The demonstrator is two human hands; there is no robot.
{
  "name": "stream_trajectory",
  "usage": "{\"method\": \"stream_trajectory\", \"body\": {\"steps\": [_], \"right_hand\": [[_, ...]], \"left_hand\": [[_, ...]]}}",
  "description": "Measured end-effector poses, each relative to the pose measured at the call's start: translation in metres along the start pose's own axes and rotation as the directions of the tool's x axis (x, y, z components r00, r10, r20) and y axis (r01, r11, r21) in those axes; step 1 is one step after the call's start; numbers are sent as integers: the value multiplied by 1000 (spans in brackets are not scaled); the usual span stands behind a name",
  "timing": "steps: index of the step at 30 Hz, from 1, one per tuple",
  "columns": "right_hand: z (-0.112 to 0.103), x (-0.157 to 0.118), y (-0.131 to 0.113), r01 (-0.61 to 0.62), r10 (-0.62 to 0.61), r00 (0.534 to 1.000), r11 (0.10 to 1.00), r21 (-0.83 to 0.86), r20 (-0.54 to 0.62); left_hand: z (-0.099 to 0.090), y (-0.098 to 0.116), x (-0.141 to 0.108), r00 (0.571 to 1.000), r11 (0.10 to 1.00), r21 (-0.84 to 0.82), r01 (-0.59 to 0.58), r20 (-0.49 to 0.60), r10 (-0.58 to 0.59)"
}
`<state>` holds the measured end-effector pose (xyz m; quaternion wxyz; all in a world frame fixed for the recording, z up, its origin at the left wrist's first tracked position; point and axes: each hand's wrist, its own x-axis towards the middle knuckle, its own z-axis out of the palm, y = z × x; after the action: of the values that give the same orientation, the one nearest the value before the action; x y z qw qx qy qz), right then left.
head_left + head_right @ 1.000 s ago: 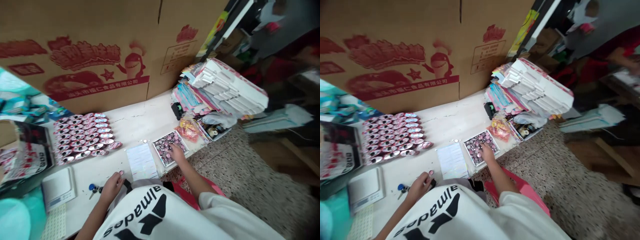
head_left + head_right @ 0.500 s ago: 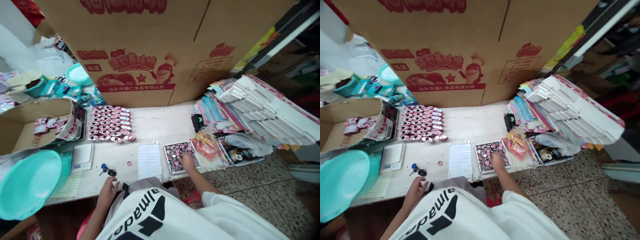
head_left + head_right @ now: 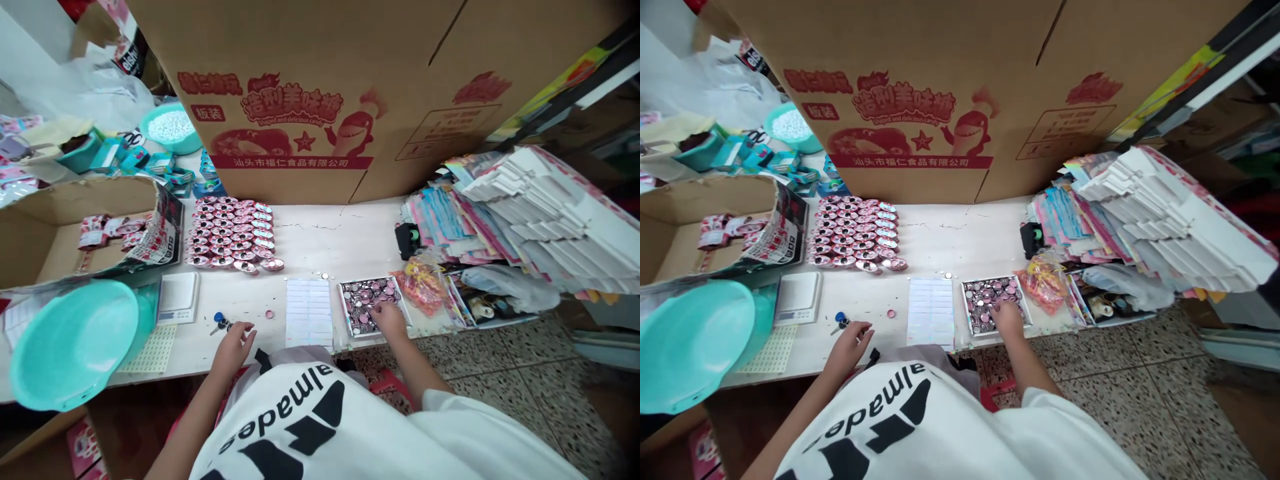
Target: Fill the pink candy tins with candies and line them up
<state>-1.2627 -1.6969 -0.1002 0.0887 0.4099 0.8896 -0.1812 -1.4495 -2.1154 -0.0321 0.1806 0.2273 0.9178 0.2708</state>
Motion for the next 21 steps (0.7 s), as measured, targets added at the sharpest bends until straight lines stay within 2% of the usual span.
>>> {"method": "stream_trajectory", "body": {"steps": [3,6,8,11,13,15,18,21], "right_hand": [[-10,-11,-7,-47,47,999,999,-20,-8],[-29,-24,-37,-42,42,997,999,5,-59],[-37,-34,-79,48,-37,993,994,98,-109],[-34,-45,-165,196,-170,980,924,329,-108],[-23,-47,-222,207,-205,977,860,466,-55],[-11,-43,-268,174,-203,979,815,553,-8],[4,-33,-308,114,-211,974,758,642,76],[15,-27,-325,77,-254,956,697,713,146]], "left_hand": [[-9,-5,18,997,999,-24,-26,79,28],[-18,-1,42,994,991,-124,-51,89,62],[-24,11,64,988,972,-209,-103,89,124],[-28,35,99,958,900,-389,-197,120,261],[-28,46,118,934,834,-526,-169,183,305],[-29,48,131,921,796,-592,-122,230,313],[-35,32,138,938,812,-579,-77,234,256],[-47,9,144,967,850,-527,-4,215,137]]}}
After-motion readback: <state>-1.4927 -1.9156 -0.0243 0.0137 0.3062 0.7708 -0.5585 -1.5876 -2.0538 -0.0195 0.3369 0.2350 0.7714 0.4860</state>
